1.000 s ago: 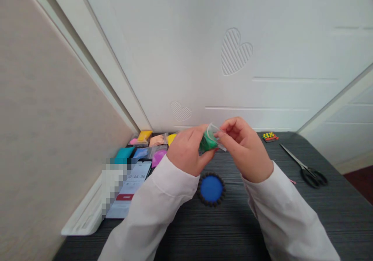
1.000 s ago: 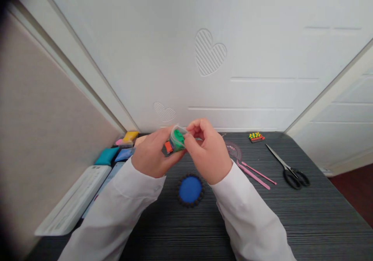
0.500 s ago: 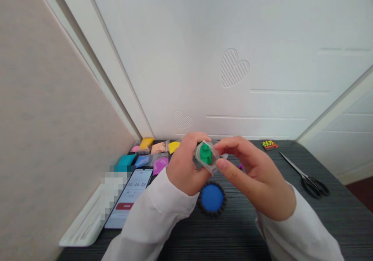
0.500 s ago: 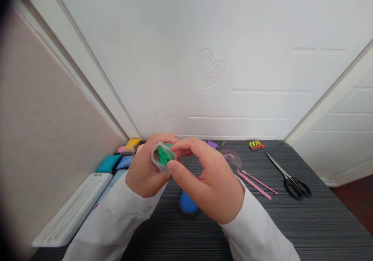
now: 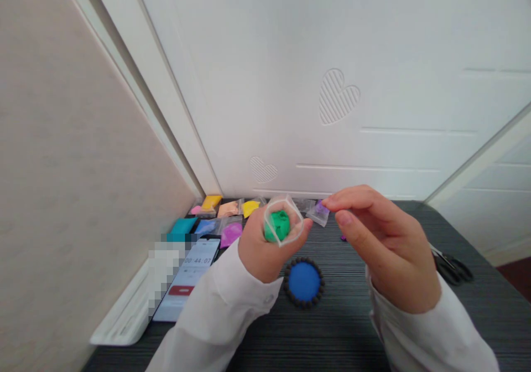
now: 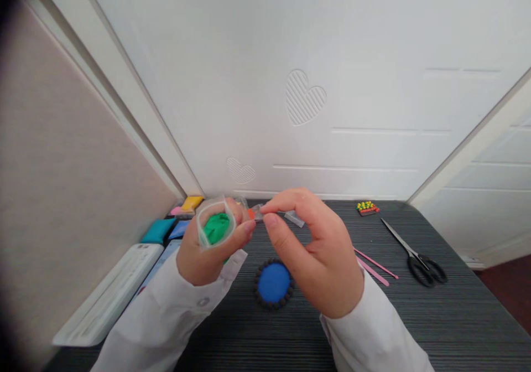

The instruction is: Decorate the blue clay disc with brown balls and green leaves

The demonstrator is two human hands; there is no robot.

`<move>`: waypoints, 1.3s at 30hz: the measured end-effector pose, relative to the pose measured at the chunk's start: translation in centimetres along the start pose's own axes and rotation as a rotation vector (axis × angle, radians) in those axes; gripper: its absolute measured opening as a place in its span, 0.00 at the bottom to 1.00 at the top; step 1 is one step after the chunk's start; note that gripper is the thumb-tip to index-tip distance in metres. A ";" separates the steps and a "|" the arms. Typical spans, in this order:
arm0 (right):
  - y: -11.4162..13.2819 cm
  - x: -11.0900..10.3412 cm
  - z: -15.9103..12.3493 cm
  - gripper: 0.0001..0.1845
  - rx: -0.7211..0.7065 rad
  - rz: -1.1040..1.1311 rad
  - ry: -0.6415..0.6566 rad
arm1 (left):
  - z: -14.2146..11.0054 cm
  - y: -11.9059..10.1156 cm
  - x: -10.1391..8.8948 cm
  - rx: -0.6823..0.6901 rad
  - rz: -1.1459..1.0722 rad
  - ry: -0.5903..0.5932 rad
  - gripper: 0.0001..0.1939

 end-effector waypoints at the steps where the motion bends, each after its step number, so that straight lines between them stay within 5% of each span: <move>1: 0.0 -0.1 0.0 0.07 -0.003 0.000 -0.008 | 0.0 0.1 0.1 -0.013 -0.033 0.004 0.12; 11: 0.0 -0.1 0.2 0.07 -0.026 -0.007 -0.005 | 0.1 0.1 0.7 -0.053 -0.036 0.009 0.19; 21: -0.1 0.2 0.3 0.07 -0.040 -0.033 0.027 | 0.2 2.6 0.3 -0.168 -0.220 -0.129 0.21; 27: -0.3 0.2 0.5 0.07 -0.063 -0.057 0.036 | 0.7 3.5 2.2 -0.358 -0.861 -0.004 0.08; 31: -0.9 -0.1 0.6 0.06 -0.029 -0.102 0.005 | 0.7 2.5 2.8 -0.433 -1.155 0.058 0.13; 39: -2.3 1.2 0.9 0.08 0.068 -0.228 0.111 | 1.0 3.6 0.6 -0.269 -0.615 -0.092 0.13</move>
Point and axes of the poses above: each hand's wrist, its own z-axis towards the middle knuckle, its own x-axis out of the palm, y = z × x, the point moved 8 cm from there along z, towards the middle knuckle, and after that the axes turned 12 degrees about -z, right-handed, at the moved point
